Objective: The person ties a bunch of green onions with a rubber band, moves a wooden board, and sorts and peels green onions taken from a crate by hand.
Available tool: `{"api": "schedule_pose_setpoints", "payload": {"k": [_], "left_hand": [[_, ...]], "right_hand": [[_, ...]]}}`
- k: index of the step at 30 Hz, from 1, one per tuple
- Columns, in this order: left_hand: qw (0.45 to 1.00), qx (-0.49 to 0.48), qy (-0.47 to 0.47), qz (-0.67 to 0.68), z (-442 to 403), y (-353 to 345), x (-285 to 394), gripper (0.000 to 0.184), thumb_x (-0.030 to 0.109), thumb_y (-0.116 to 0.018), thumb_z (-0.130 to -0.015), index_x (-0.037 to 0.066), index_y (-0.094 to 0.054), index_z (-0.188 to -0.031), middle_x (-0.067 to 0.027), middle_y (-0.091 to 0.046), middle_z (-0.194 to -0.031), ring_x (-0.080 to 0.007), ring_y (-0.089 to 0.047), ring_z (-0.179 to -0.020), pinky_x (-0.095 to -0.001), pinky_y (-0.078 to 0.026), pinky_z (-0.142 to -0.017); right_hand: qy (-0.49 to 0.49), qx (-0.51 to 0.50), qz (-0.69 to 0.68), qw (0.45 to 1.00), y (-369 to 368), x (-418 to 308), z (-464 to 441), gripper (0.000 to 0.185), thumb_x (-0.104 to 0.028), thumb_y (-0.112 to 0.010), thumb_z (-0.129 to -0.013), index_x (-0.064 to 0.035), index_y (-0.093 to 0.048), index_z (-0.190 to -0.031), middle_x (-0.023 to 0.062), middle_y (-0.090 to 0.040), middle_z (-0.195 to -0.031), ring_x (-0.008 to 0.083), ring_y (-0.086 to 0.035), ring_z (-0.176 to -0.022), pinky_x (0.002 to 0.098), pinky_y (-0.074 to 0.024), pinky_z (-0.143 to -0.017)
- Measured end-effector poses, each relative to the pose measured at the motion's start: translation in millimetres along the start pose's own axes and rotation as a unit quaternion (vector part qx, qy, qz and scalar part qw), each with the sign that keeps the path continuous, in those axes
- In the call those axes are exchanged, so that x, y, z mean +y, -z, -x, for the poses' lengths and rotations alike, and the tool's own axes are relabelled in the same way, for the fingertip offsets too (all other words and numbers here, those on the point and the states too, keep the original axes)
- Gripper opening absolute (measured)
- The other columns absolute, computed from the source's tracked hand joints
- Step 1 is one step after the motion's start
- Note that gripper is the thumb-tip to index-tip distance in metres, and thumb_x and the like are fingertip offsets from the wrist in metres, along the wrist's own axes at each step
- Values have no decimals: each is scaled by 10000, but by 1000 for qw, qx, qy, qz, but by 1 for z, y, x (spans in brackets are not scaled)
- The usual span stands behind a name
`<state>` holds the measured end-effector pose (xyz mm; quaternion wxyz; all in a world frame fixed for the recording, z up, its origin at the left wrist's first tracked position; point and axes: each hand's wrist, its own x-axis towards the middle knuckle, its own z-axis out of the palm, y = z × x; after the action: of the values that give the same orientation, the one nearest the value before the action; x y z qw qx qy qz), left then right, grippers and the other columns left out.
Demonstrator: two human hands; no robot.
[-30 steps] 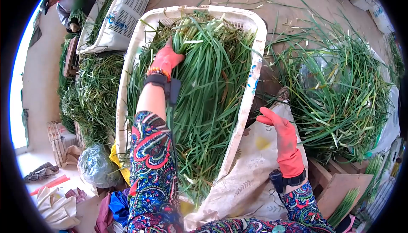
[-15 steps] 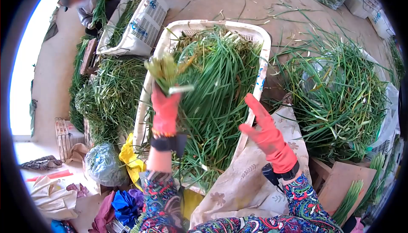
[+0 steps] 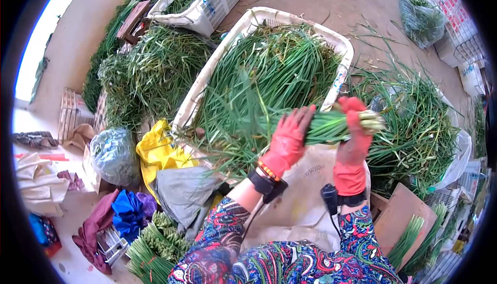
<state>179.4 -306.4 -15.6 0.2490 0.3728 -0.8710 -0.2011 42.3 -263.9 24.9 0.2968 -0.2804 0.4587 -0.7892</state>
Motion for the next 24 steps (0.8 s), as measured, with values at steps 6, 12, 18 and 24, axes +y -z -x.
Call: {"api": "schedule_pose_setpoints", "payload": {"k": [6,12,18,24], "left_hand": [[945,-238,122,-187,100,12,-107,636,14,-464,-718,158,-329,-1323,-72,-333,-1362,-295,-298,-1260,-480,-203,-1033],[922,-309,230,-38,80,128,-83,577,214,-571,-787,133,-358,-1318,-107,-502,-1210,-256,-476,-1124,-378,-358,-957],[927,-20,1,375,38,243,15,785,396,-645,-736,66,-283,-1350,-156,-464,-1240,-220,-421,-1157,-335,-311,-974],[780,-437,97,438,68,179,44,899,572,-574,-705,17,-267,-1342,-138,-396,-1309,-219,-416,-1164,-348,-305,-986]], "right_hand": [[229,106,4,968,19,-155,-30,403,-310,-494,-862,-35,-483,-1156,164,-529,-1131,270,-502,-1061,445,-388,-930],[406,-7,26,913,29,-257,-4,384,-338,-475,-869,-118,-474,-1183,85,-473,-1181,200,-476,-1075,338,-420,-921],[141,-19,-149,979,13,-181,69,413,-304,-528,-853,-60,-474,-1181,164,-539,-1097,268,-530,-988,413,-401,-907],[-261,-125,-406,867,-10,-120,147,450,-282,-586,-825,-33,-466,-1180,65,-580,-1024,185,-539,-1004,357,-426,-899]]}}
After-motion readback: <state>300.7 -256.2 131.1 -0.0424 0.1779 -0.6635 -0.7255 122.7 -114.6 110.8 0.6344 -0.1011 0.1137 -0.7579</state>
